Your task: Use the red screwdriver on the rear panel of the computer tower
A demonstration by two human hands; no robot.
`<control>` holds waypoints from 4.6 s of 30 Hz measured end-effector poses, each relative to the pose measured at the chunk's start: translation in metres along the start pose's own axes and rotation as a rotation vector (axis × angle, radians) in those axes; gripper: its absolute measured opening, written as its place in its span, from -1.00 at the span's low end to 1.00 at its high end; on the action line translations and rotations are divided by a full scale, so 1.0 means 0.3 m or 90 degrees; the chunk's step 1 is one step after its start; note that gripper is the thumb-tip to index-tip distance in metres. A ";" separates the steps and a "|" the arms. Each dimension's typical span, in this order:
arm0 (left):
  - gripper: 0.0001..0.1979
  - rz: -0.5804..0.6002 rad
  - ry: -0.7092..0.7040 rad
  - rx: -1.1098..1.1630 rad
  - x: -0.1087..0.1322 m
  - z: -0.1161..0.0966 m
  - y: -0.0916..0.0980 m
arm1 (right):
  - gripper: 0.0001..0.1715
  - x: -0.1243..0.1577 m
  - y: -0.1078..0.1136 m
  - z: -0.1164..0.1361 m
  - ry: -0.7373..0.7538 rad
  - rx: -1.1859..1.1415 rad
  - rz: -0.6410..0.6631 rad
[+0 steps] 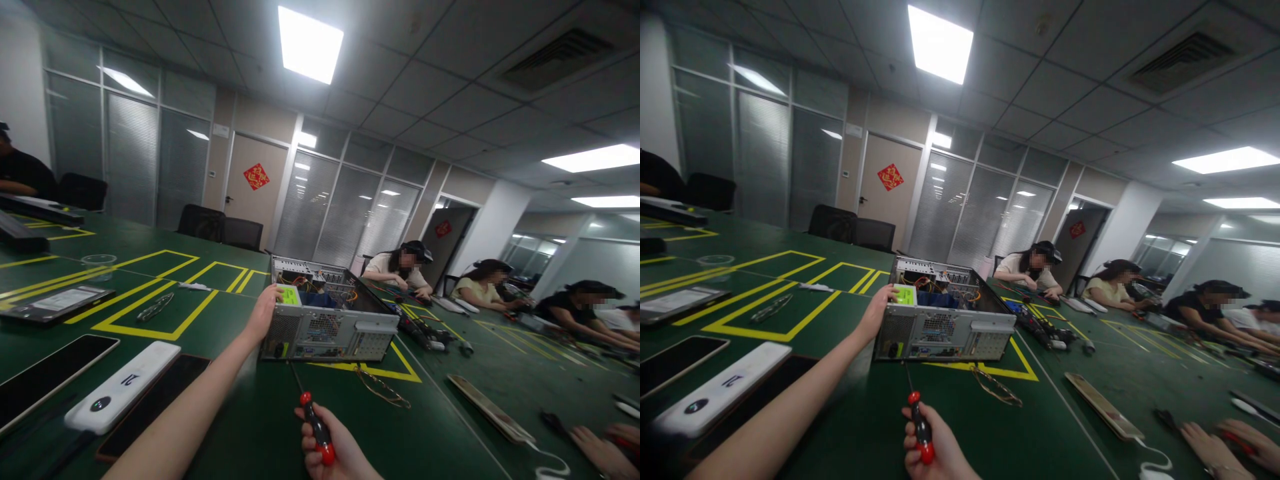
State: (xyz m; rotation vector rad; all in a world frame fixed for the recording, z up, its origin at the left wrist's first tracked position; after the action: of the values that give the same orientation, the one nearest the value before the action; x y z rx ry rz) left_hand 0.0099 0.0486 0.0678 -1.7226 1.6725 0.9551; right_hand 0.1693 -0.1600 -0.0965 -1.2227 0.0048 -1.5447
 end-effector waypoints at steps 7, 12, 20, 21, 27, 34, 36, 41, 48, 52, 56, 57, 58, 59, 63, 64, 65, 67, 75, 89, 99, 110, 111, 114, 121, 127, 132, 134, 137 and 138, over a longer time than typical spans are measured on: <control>-0.49 -0.012 -0.008 0.001 0.001 0.009 -0.004 | -0.53 -0.017 0.002 -0.011 -0.004 0.017 -0.002; -0.51 -0.017 -0.008 0.011 0.003 0.011 -0.002 | -0.47 0.006 0.000 -0.026 -0.033 0.040 -0.043; -0.51 -0.005 -0.003 0.001 0.003 0.002 0.000 | -0.40 0.024 -0.028 -0.017 -0.055 0.020 0.008; -0.50 -0.005 -0.002 0.000 0.002 0.002 0.000 | -0.40 0.023 -0.025 -0.011 -0.050 0.006 0.011; -0.49 -0.002 0.001 -0.002 0.001 0.001 0.001 | -0.56 0.019 -0.014 -0.022 -0.101 -0.027 0.024; -0.47 -0.003 -0.014 -0.002 0.001 -0.010 0.000 | -0.51 0.012 -0.037 -0.035 -0.113 0.016 0.075; -0.46 -0.009 -0.018 0.001 0.001 -0.010 0.000 | -0.51 0.014 -0.039 -0.037 -0.122 0.026 0.092; -0.47 -0.007 -0.011 0.000 0.001 -0.003 -0.002 | -0.50 0.023 -0.013 -0.024 -0.120 0.015 0.051; -0.49 -0.007 0.002 -0.002 0.002 0.007 -0.001 | -0.50 0.047 -0.017 -0.005 -0.071 -0.024 -0.032; -0.50 -0.007 0.000 0.000 0.002 0.005 0.000 | -0.47 0.052 -0.036 -0.017 -0.087 -0.033 -0.004; -0.50 -0.002 0.000 -0.002 0.002 -0.001 0.000 | -0.52 0.031 -0.026 -0.011 -0.080 -0.028 0.032; -0.50 -0.001 0.003 -0.004 0.002 -0.001 0.000 | -0.54 0.024 -0.016 -0.004 -0.068 -0.030 0.027; -0.50 -0.001 0.006 -0.005 0.002 -0.001 0.000 | -0.56 0.018 -0.006 0.003 -0.057 -0.030 0.021; -0.49 0.000 0.008 -0.006 0.001 0.000 -0.001 | -0.58 0.013 0.002 0.009 -0.049 -0.028 0.017; -0.49 -0.002 0.007 -0.005 0.001 0.006 -0.004 | -0.60 0.004 0.016 0.003 -0.057 0.013 0.007; -0.49 -0.006 0.005 -0.004 0.001 0.008 -0.004 | -0.57 0.002 0.018 -0.002 -0.060 0.024 -0.001; -0.48 -0.009 0.003 -0.003 0.001 0.009 -0.004 | -0.53 0.002 0.019 -0.007 -0.062 0.033 -0.009; -0.49 -0.015 -0.002 -0.002 0.002 0.010 -0.003 | -0.50 0.003 0.007 -0.019 -0.068 0.042 -0.002; -0.49 -0.005 0.006 -0.010 0.001 0.009 -0.004 | -0.54 0.006 -0.003 -0.028 -0.080 0.077 0.026; -0.53 -0.008 0.007 -0.001 0.002 0.008 -0.002 | -0.49 0.028 -0.016 -0.015 -0.057 0.076 -0.009; -0.47 -0.002 0.016 -0.002 0.003 0.017 -0.005 | -0.58 0.009 0.015 0.023 -0.035 0.011 0.012; -0.47 -0.006 0.001 -0.005 0.004 0.015 -0.004 | -0.51 0.037 -0.032 -0.012 -0.080 -0.017 0.024; -0.47 -0.005 0.002 -0.005 0.004 0.014 -0.004 | -0.50 0.038 -0.033 -0.014 -0.084 -0.012 0.027; -0.47 -0.007 0.005 -0.006 0.005 0.014 -0.005 | -0.47 0.031 -0.026 -0.003 -0.063 -0.022 0.020; -0.49 -0.010 0.001 0.002 0.006 0.014 -0.006 | -0.58 0.032 -0.003 0.026 -0.025 -0.078 -0.033; -0.50 -0.013 0.002 0.002 0.004 0.017 -0.004 | -0.57 0.017 0.012 0.004 -0.066 -0.094 -0.036; -0.48 -0.009 -0.006 -0.003 0.003 0.007 -0.002 | -0.59 -0.013 0.014 -0.012 -0.088 -0.072 0.007; -0.48 -0.006 -0.005 -0.004 0.004 0.004 -0.002 | -0.62 -0.013 0.012 -0.008 -0.086 -0.080 0.020; -0.49 -0.006 0.001 -0.007 0.004 0.005 -0.002 | -0.63 -0.010 0.013 0.006 -0.074 -0.104 0.019; -0.49 -0.007 0.003 -0.007 0.005 0.006 -0.002 | -0.63 -0.009 0.015 0.010 -0.072 -0.111 0.016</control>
State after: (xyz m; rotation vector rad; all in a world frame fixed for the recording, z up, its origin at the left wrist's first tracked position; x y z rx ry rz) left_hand 0.0103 0.0493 0.0656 -1.7414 1.6613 0.9581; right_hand 0.1742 -0.1581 -0.0994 -1.4410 0.0817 -1.4759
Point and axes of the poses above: each hand's wrist, its own x-axis away from the middle knuckle, its own y-axis out of the back of the hand, z = x × y, the point moved 9 cm from there along -x, towards the middle knuckle, and after that the axes turned 1 degree about -z, right-handed, at the moved point
